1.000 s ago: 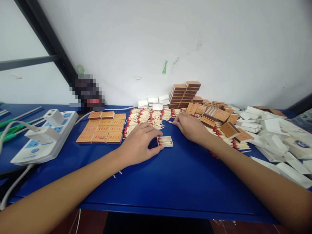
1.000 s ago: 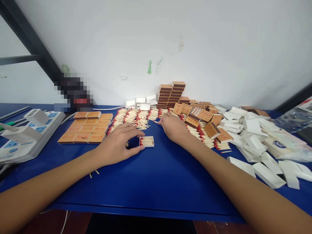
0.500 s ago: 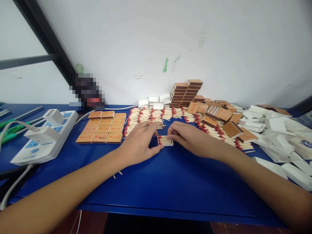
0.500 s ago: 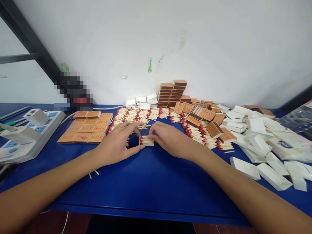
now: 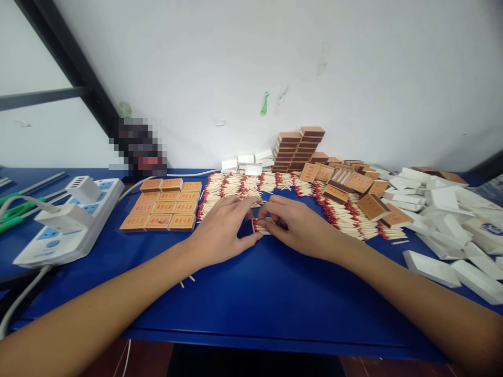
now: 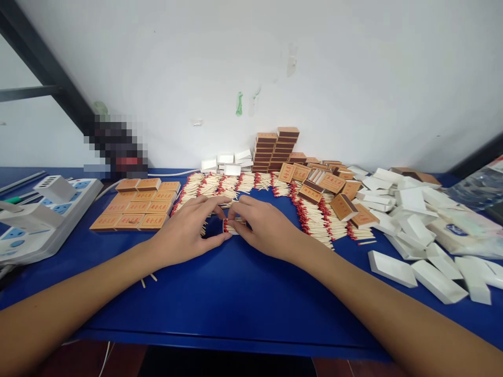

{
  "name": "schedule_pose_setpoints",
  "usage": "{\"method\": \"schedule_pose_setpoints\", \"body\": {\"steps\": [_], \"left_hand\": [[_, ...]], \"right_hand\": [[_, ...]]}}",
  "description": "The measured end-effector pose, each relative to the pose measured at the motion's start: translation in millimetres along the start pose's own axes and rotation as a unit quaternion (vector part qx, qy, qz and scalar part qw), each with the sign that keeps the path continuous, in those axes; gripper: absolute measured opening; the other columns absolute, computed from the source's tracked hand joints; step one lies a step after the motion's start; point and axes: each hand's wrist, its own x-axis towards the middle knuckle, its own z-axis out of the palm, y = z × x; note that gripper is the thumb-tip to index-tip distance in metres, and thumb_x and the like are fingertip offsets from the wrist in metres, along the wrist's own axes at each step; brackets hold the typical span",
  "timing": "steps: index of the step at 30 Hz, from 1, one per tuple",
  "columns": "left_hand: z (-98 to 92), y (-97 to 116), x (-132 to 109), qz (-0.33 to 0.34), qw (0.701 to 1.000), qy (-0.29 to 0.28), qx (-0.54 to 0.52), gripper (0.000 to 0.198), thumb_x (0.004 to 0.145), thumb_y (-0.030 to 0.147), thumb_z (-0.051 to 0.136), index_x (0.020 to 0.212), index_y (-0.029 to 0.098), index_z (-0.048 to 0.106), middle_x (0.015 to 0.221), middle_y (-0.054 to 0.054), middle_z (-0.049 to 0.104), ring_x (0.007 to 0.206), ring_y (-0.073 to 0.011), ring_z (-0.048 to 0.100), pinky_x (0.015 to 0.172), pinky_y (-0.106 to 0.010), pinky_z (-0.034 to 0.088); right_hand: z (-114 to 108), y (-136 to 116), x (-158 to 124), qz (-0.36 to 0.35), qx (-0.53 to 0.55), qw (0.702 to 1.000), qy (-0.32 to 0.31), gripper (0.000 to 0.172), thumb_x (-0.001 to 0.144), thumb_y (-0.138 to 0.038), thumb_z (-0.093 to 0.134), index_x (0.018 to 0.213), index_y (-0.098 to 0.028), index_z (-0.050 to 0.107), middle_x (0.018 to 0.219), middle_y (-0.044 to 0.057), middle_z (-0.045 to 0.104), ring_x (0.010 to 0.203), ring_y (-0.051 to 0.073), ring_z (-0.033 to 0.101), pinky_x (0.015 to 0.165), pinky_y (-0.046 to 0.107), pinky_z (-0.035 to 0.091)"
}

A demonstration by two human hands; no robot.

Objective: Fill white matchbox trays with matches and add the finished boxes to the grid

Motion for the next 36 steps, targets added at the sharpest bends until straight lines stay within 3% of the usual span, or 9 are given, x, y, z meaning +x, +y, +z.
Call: {"method": "schedule_pose_setpoints", "body": {"steps": [7,11,15,18,21,23,26,30,36], "left_hand": [[2.4,-2,0,0.006,1.0,0.003,-0.006,0.061,0.093,0.034,0.077,0.146,0.023,0.048,0.115,-0.006,0.075,0.125,-0.0326,0.064,0.108,-0.052,0.051],[0.3,-5,2,0.007,1.0,0.005,-0.008,0.058,0.093,0.033,0.076,0.144,0.023,0.049,0.115,-0.007,0.074,0.118,-0.0313,0.066,0.102,-0.049,0.053],[-6.6,-17,7,-0.003,0.999,0.029,-0.016,0.064,0.092,0.03,0.076,0.148,0.024,0.046,0.114,-0.006,0.074,0.118,-0.0299,0.066,0.103,-0.048,0.051],[-15.4,-27,12,-0.014,0.998,0.059,-0.012,0.064,0.092,0.032,0.078,0.147,0.024,0.046,0.109,-0.003,0.074,0.117,-0.0285,0.066,0.106,-0.047,0.049],[-23.9,-32,16,-0.017,0.996,0.083,0.01,0.061,0.092,0.032,0.079,0.144,0.024,0.049,0.107,-0.003,0.074,0.115,-0.0281,0.066,0.104,-0.045,0.049],[-27.3,-33,18,-0.024,0.995,0.093,0.019,0.058,0.092,0.033,0.078,0.142,0.023,0.051,0.108,-0.003,0.075,0.115,-0.0287,0.067,0.102,-0.044,0.049],[-27.7,-34,18,-0.019,0.995,0.098,0.024,0.058,0.093,0.034,0.078,0.142,0.022,0.051,0.107,-0.003,0.074,0.112,-0.0282,0.067,0.101,-0.044,0.049],[-24.4,-35,17,0.001,0.995,0.093,0.031,0.06,0.092,0.032,0.078,0.145,0.022,0.049,0.108,-0.003,0.074,0.111,-0.0278,0.065,0.101,-0.043,0.048],[-23.9,-39,18,-0.006,0.996,0.088,0.033,0.062,0.092,0.033,0.078,0.145,0.019,0.05,0.108,-0.004,0.074,0.112,-0.0283,0.065,0.102,-0.043,0.048]], "right_hand": [[1,2,1,0.001,-0.021,1.0,0.018,0.006,0.098,-0.017,0.063,0.094,-0.019,0.067,0.092,0.004,0.063,0.078,0.016,0.059,0.068,0.028,0.041],[1,-3,0,-0.029,-0.04,0.996,0.071,0.008,0.102,-0.018,0.059,0.1,-0.019,0.067,0.093,0.004,0.064,0.078,0.016,0.059,0.068,0.029,0.042],[3,-47,-1,-0.043,-0.005,0.995,0.088,0.012,0.102,-0.021,0.059,0.096,-0.019,0.069,0.088,0.004,0.068,0.076,0.016,0.061,0.069,0.029,0.043],[15,-97,1,0.043,0.037,0.998,0.024,0.018,0.096,-0.032,0.071,0.084,-0.02,0.07,0.083,0.002,0.071,0.07,0.015,0.062,0.068,0.03,0.043],[38,-138,10,0.093,0.017,0.994,-0.051,0.035,0.094,-0.052,0.072,0.092,-0.017,0.073,0.091,0.008,0.075,0.076,0.021,0.068,0.069,0.035,0.048],[53,-151,18,0.081,-0.025,0.993,-0.081,0.041,0.099,-0.053,0.064,0.107,-0.013,0.073,0.098,0.015,0.076,0.083,0.028,0.072,0.068,0.037,0.052],[67,-156,27,0.079,-0.058,0.99,-0.105,0.035,0.104,-0.039,0.059,0.116,-0.008,0.071,0.106,0.021,0.075,0.087,0.03,0.074,0.068,0.039,0.056],[71,-148,32,0.083,-0.075,0.986,-0.125,0.022,0.103,-0.022,0.058,0.113,-0.007,0.071,0.104,0.021,0.075,0.089,0.031,0.076,0.07,0.041,0.059],[70,-141,34,0.051,-0.096,0.988,-0.114,0.021,0.102,-0.022,0.06,0.113,-0.006,0.07,0.106,0.02,0.074,0.089,0.032,0.076,0.07,0.043,0.059]]}}
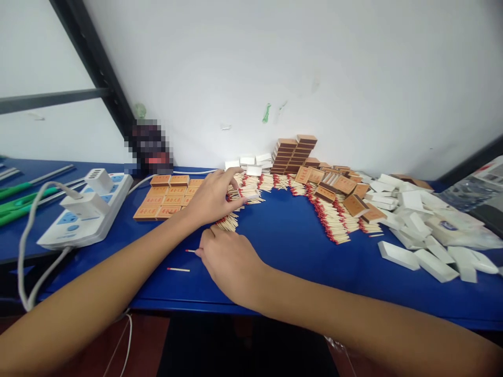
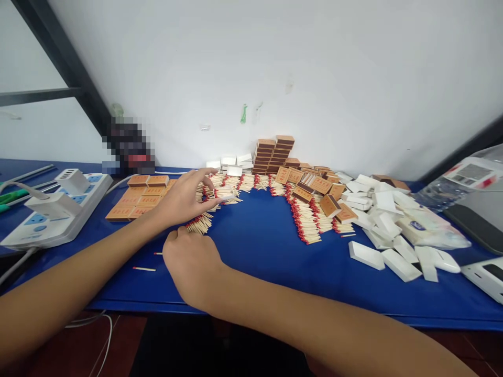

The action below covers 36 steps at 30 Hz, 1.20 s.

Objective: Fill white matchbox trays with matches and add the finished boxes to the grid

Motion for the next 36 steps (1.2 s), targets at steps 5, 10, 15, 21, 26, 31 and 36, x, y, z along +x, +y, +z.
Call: {"method": "schedule_pose_setpoints", "body": {"steps": [5,10,15,21,26,31,36], "left_hand": [[-0.6,-3,2,0.0,1.0,-0.001,0.007,0.058,0.093,0.035,0.078,0.142,0.019,0.051,0.105,-0.003,0.074,0.107,-0.0273,0.065,0.099,-0.042,0.048],[-0.3,-3,1,0.007,1.0,0.003,0.001,0.058,0.093,0.035,0.078,0.142,0.021,0.05,0.107,-0.003,0.074,0.108,-0.0274,0.065,0.099,-0.042,0.047],[-0.1,-3,0,0.003,1.0,0.002,-0.005,0.058,0.094,0.037,0.076,0.143,0.022,0.05,0.106,-0.004,0.074,0.111,-0.0285,0.065,0.101,-0.043,0.047],[3.2,-4,0,0.006,1.0,-0.006,-0.007,0.061,0.092,0.034,0.077,0.145,0.022,0.049,0.107,-0.004,0.074,0.113,-0.0292,0.064,0.104,-0.046,0.047],[7.1,-3,-2,0.011,0.999,-0.03,-0.02,0.064,0.09,0.029,0.078,0.146,0.02,0.048,0.11,-0.006,0.073,0.114,-0.0298,0.063,0.104,-0.047,0.048],[8.4,2,-5,0.008,0.998,-0.045,-0.042,0.065,0.091,0.031,0.078,0.148,0.024,0.048,0.111,-0.005,0.073,0.118,-0.0293,0.064,0.107,-0.048,0.048],[8.3,9,-7,0.024,0.996,-0.057,-0.063,0.067,0.092,0.035,0.077,0.15,0.027,0.046,0.116,-0.004,0.074,0.127,-0.0292,0.063,0.112,-0.049,0.046]], "right_hand": [[-2,-17,-4,-0.006,0.033,0.999,0.007,0.023,0.106,-0.025,0.055,0.112,-0.009,0.07,0.106,0.016,0.074,0.089,0.028,0.074,0.07,0.039,0.058],[5,-26,-8,-0.037,0.047,0.998,0.001,0.037,0.106,-0.045,0.06,0.111,-0.01,0.07,0.106,0.014,0.073,0.093,0.03,0.074,0.07,0.041,0.059],[18,-27,-4,-0.085,0.024,0.996,0.014,0.033,0.106,-0.044,0.061,0.107,-0.012,0.071,0.103,0.012,0.072,0.09,0.027,0.073,0.07,0.039,0.059],[23,-24,-7,-0.105,-0.063,0.992,0.027,0.023,0.106,-0.031,0.062,0.109,-0.009,0.069,0.1,0.015,0.071,0.093,0.028,0.071,0.067,0.036,0.057],[-16,40,-14,-0.079,-0.019,0.996,0.03,0.021,0.107,-0.035,0.062,0.104,-0.015,0.068,0.106,0.011,0.071,0.094,0.023,0.069,0.077,0.033,0.053],[-61,132,-11,0.029,0.041,0.987,0.152,0.012,0.106,-0.025,0.057,0.098,-0.018,0.061,0.1,0.009,0.067,0.093,0.023,0.062,0.081,0.034,0.044],[-52,155,-6,-0.017,0.089,0.988,0.126,0.013,0.105,-0.028,0.054,0.095,-0.02,0.058,0.098,0.007,0.065,0.088,0.021,0.058,0.079,0.032,0.043]]}}
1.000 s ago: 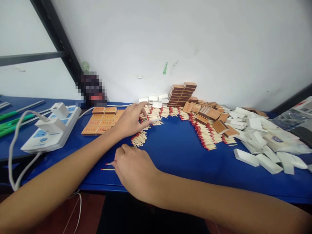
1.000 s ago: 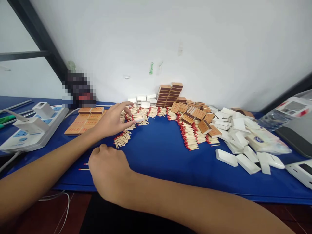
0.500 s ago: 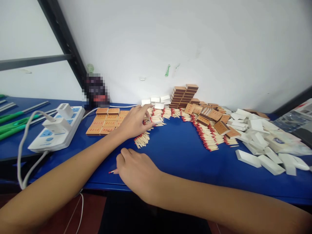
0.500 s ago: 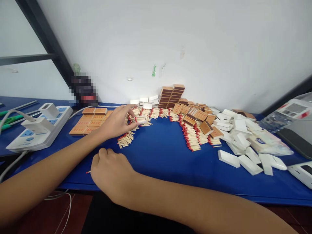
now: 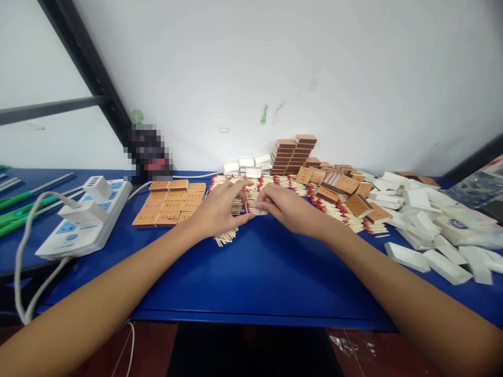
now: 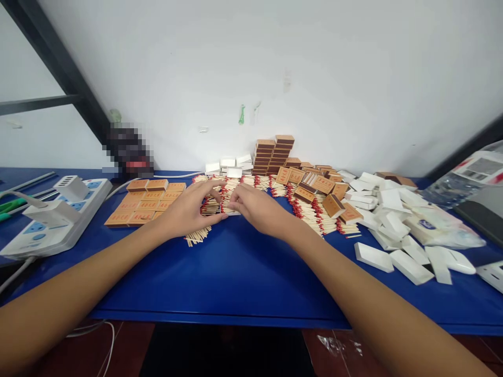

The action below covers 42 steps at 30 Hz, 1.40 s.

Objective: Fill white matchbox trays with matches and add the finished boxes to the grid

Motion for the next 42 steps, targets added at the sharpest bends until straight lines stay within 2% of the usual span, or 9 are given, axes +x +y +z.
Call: {"method": "schedule_pose_setpoints", "body": {"steps": [5,11,14,18,20,23,28,38,42], "left_hand": [[3.8,1,-1,0.003,1.0,-0.023,0.009,0.067,0.091,0.039,0.08,0.149,0.026,0.047,0.116,-0.004,0.075,0.122,-0.0291,0.064,0.11,-0.049,0.047],[6.2,0,-2,0.005,0.999,-0.043,0.009,0.068,0.091,0.038,0.08,0.149,0.026,0.048,0.116,-0.005,0.076,0.123,-0.0308,0.064,0.11,-0.052,0.047],[6.3,0,-2,0.007,0.999,-0.048,0.007,0.066,0.091,0.038,0.079,0.149,0.026,0.049,0.114,-0.005,0.076,0.123,-0.0311,0.064,0.111,-0.051,0.047],[6.8,0,-3,0.01,0.999,-0.043,0.01,0.066,0.091,0.039,0.079,0.148,0.023,0.049,0.113,-0.006,0.075,0.12,-0.0305,0.064,0.108,-0.05,0.048],[7.5,0,-4,0.011,0.999,-0.042,0.013,0.065,0.092,0.039,0.078,0.148,0.023,0.05,0.113,-0.006,0.075,0.118,-0.0304,0.064,0.107,-0.05,0.049],[8.5,-1,-4,0.006,0.999,-0.048,0.015,0.065,0.092,0.04,0.078,0.148,0.024,0.05,0.114,-0.006,0.075,0.12,-0.0309,0.063,0.108,-0.05,0.048],[8.4,-2,-4,0.009,0.999,-0.049,0.016,0.064,0.092,0.038,0.079,0.148,0.024,0.05,0.113,-0.005,0.075,0.12,-0.0308,0.063,0.109,-0.051,0.047],[6.7,0,-3,0.019,0.999,-0.045,0.016,0.067,0.092,0.04,0.08,0.149,0.024,0.05,0.115,-0.006,0.075,0.12,-0.0308,0.064,0.107,-0.049,0.049],[2.5,-5,0,0.017,0.999,-0.027,0.019,0.065,0.093,0.037,0.079,0.149,0.026,0.05,0.116,-0.006,0.075,0.119,-0.0302,0.064,0.104,-0.047,0.049]], "right_hand": [[12,2,-6,0.012,0.013,1.0,-0.009,0.012,0.105,-0.027,0.053,0.094,-0.021,0.056,0.098,0.007,0.064,0.088,0.021,0.058,0.08,0.033,0.043],[8,11,-8,-0.024,0.017,0.999,-0.019,0.015,0.106,-0.029,0.056,0.094,-0.02,0.059,0.094,0.005,0.059,0.086,0.02,0.055,0.078,0.031,0.041],[9,8,-9,-0.016,-0.002,0.999,-0.036,0.018,0.105,-0.031,0.058,0.093,-0.019,0.061,0.093,0.005,0.059,0.085,0.019,0.055,0.076,0.031,0.04],[3,-2,-11,0.001,-0.017,1.0,-0.012,0.021,0.104,-0.033,0.059,0.09,-0.019,0.064,0.088,0.004,0.059,0.081,0.018,0.054,0.074,0.031,0.038],[-3,-8,-13,0.021,-0.018,0.999,-0.033,0.024,0.1,-0.04,0.067,0.087,-0.019,0.066,0.083,0.002,0.059,0.077,0.018,0.053,0.072,0.03,0.037],[-9,-14,-18,0.054,-0.024,0.993,-0.1,0.028,0.091,-0.046,0.077,0.087,-0.021,0.068,0.082,0.001,0.061,0.077,0.018,0.054,0.069,0.03,0.036],[-8,-15,-21,0.06,-0.039,0.989,-0.129,0.01,0.095,-0.029,0.069,0.09,-0.02,0.069,0.087,0.003,0.064,0.077,0.017,0.055,0.068,0.029,0.036],[-3,-5,-17,-0.012,-0.053,0.998,-0.036,0.007,0.099,-0.018,0.063,0.094,-0.018,0.068,0.089,0.004,0.062,0.078,0.017,0.055,0.072,0.028,0.037],[5,-16,-20,-0.058,-0.007,0.997,0.049,0.01,0.102,-0.021,0.061,0.095,-0.019,0.068,0.083,0.002,0.06,0.075,0.016,0.054,0.07,0.028,0.038]]}}
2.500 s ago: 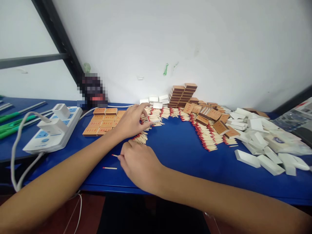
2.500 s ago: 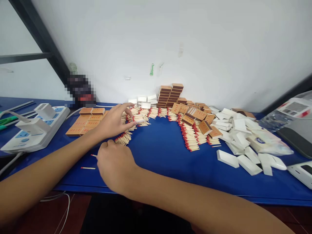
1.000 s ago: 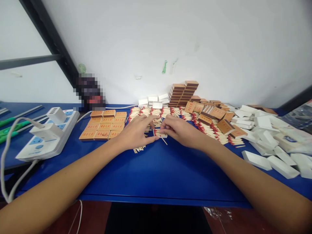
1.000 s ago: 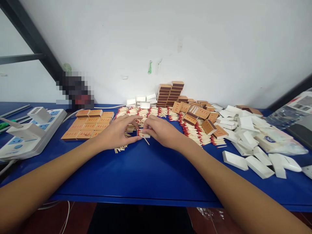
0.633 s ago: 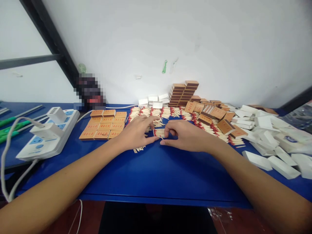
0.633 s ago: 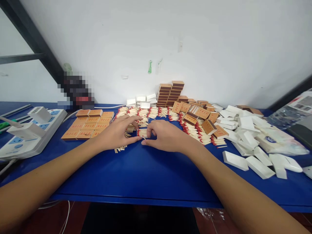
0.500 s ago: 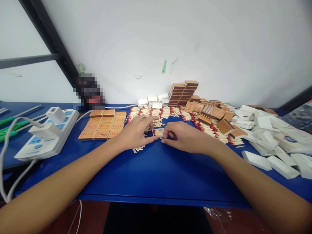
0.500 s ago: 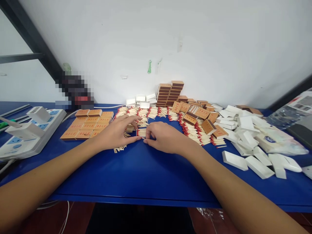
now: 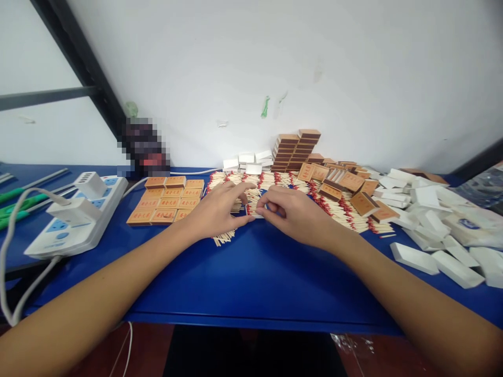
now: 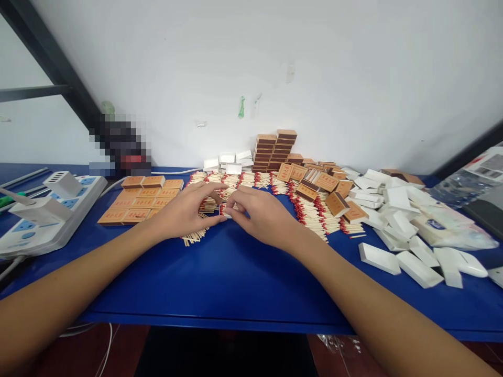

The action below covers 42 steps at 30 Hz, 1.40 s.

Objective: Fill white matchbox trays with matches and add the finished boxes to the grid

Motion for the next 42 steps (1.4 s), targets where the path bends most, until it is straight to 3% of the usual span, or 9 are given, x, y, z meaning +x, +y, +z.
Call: {"method": "schedule_pose_setpoints", "body": {"steps": [3,5,10,16,23,30,42], "left_hand": [[-5.1,-6,2,0.001,1.0,0.029,0.013,0.064,0.092,0.031,0.078,0.149,0.027,0.049,0.111,-0.004,0.075,0.115,-0.0286,0.065,0.104,-0.046,0.049],[-8.1,-8,4,-0.014,0.998,0.049,0.026,0.062,0.092,0.03,0.08,0.146,0.026,0.05,0.109,-0.003,0.074,0.112,-0.028,0.064,0.103,-0.046,0.048],[-11.0,-7,5,-0.04,0.996,0.062,0.048,0.062,0.089,0.028,0.083,0.143,0.024,0.051,0.108,-0.002,0.075,0.111,-0.0279,0.064,0.103,-0.045,0.048],[-11.1,-6,4,-0.037,0.996,0.059,0.055,0.063,0.09,0.029,0.082,0.144,0.024,0.05,0.108,-0.003,0.074,0.113,-0.0287,0.063,0.104,-0.045,0.048],[-9.1,-9,4,-0.033,0.996,0.062,0.055,0.062,0.091,0.03,0.081,0.145,0.024,0.05,0.109,-0.003,0.074,0.113,-0.0284,0.062,0.104,-0.045,0.047],[-12.2,-5,5,-0.04,0.995,0.066,0.058,0.061,0.092,0.031,0.079,0.145,0.025,0.051,0.109,-0.002,0.075,0.112,-0.0287,0.062,0.102,-0.044,0.046],[-13.0,-4,5,-0.051,0.995,0.063,0.063,0.062,0.091,0.032,0.08,0.145,0.023,0.051,0.109,-0.004,0.076,0.112,-0.0296,0.062,0.102,-0.044,0.046]], "right_hand": [[18,-22,-2,-0.006,0.054,0.998,0.032,0.01,0.101,-0.023,0.064,0.093,-0.02,0.069,0.078,-0.001,0.059,0.071,0.014,0.054,0.069,0.028,0.039],[34,-38,-2,-0.002,0.074,0.997,-0.002,0.003,0.098,-0.023,0.069,0.097,-0.02,0.07,0.082,-0.001,0.063,0.07,0.013,0.055,0.069,0.028,0.04],[58,-57,5,0.017,0.033,0.998,-0.058,0.012,0.1,-0.03,0.072,0.1,-0.018,0.069,0.097,0.004,0.071,0.082,0.017,0.061,0.074,0.031,0.042],[50,-50,6,0.035,0.039,0.993,-0.107,0.007,0.102,-0.021,0.068,0.096,-0.018,0.066,0.093,0.003,0.068,0.081,0.017,0.06,0.073,0.03,0.04],[52,-64,5,0.075,0.057,0.995,-0.041,0.007,0.101,-0.02,0.067,0.094,-0.018,0.065,0.088,0.001,0.066,0.074,0.014,0.057,0.071,0.03,0.039],[76,-77,7,0.039,-0.006,0.997,-0.064,0.015,0.104,-0.03,0.065,0.098,-0.017,0.068,0.104,0.008,0.071,0.094,0.022,0.067,0.081,0.034,0.047],[72,-71,9,-0.009,-0.037,0.998,-0.059,0.018,0.107,-0.028,0.061,0.101,-0.015,0.073,0.103,0.009,0.07,0.094,0.02,0.067,0.083,0.033,0.049]]}}
